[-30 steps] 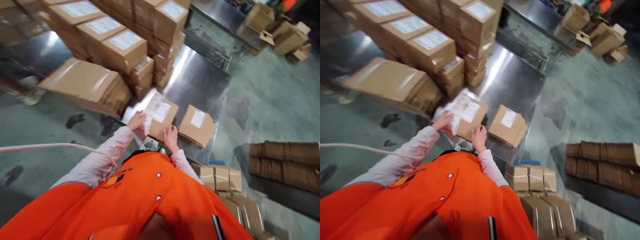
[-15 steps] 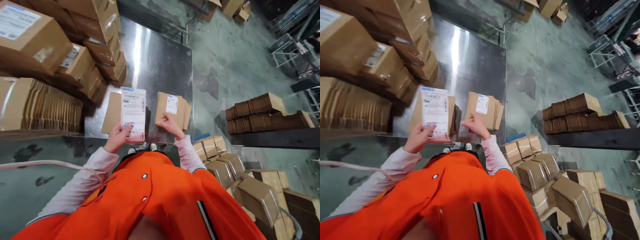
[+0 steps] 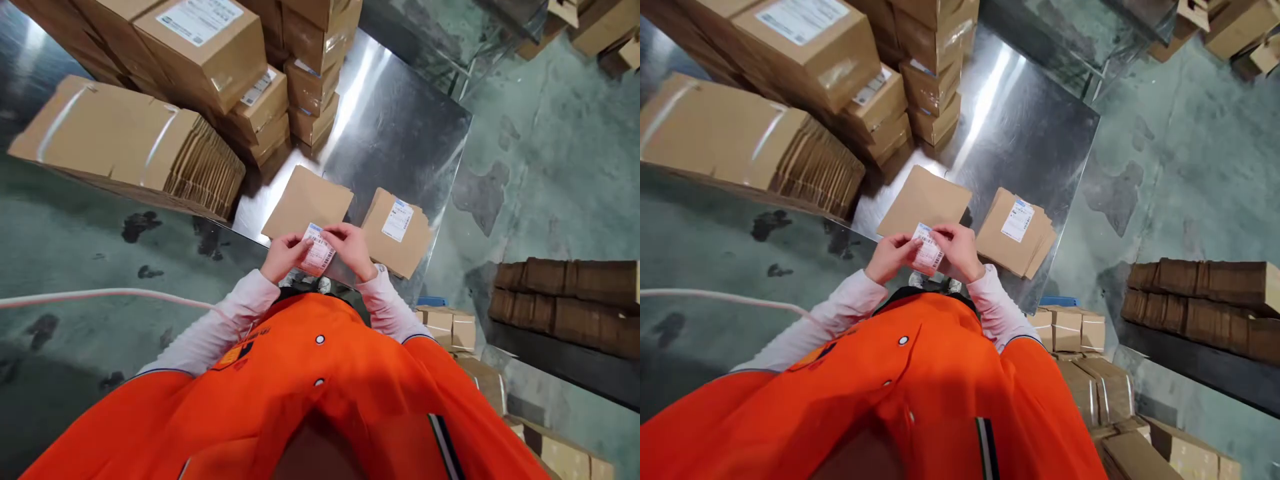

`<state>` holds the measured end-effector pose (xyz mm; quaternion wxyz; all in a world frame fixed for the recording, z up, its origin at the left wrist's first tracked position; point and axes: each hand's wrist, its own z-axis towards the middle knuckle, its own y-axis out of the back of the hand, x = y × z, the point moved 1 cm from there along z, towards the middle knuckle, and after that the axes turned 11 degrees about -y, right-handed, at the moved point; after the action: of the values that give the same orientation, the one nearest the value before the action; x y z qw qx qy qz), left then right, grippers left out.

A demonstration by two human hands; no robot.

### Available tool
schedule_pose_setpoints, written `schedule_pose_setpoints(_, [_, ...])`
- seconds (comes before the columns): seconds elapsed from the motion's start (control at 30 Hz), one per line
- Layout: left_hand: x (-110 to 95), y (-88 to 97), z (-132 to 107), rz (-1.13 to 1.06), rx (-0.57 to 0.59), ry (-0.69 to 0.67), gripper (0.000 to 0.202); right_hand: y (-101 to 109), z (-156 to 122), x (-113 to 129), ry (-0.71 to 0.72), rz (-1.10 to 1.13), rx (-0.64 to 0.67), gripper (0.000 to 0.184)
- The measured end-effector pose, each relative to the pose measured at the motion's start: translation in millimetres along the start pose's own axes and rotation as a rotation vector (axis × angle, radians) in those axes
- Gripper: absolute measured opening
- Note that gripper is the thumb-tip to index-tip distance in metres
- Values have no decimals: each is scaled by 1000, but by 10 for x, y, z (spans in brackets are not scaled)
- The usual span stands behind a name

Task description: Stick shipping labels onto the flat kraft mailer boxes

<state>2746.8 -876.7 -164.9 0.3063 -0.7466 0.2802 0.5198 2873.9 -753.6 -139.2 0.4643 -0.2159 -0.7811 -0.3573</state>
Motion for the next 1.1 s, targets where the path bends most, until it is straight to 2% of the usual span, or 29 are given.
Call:
schedule_pose_setpoints(0.1, [57,-35,-36,81,-47,-59,52,15,28,45,-49,-30,26,18])
schedule_pose_setpoints(0.17, [68,-32,-1,138,-81,-72,50,-20,80,42,-72,-37,26,19])
schedule_pose_setpoints(0.23, [58,-7,73,160,-68,-54,48,-67,180,41,-57,-79,26,17])
schedule_pose_setpoints(0.37, [44,82,273,56,104,101,58,-162,437,84,-11,-191,98,17])
schedule_pose_setpoints(0.47, [79,158,389,0,84,206,61,-177,616,143,11,-209,134,19])
schedule_pose_setpoints(0.57, [114,217,411,-36,85,280,59,-113,855,183,16,-234,69,21])
schedule_pose_setpoints(0.7, [107,279,336,-125,266,426,62,-5,1312,147,-49,-322,-117,24])
schedule_pose_setpoints(0.77, [103,308,319,-172,304,452,64,10,1523,99,-112,-385,-185,25])
schedule_pose_setpoints(0.9, [161,340,385,-201,256,435,68,-19,1765,8,-183,-507,-271,23])
schedule_pose_setpoints(1.1, [228,333,504,-166,215,436,64,-66,1861,-98,-188,-525,-287,23])
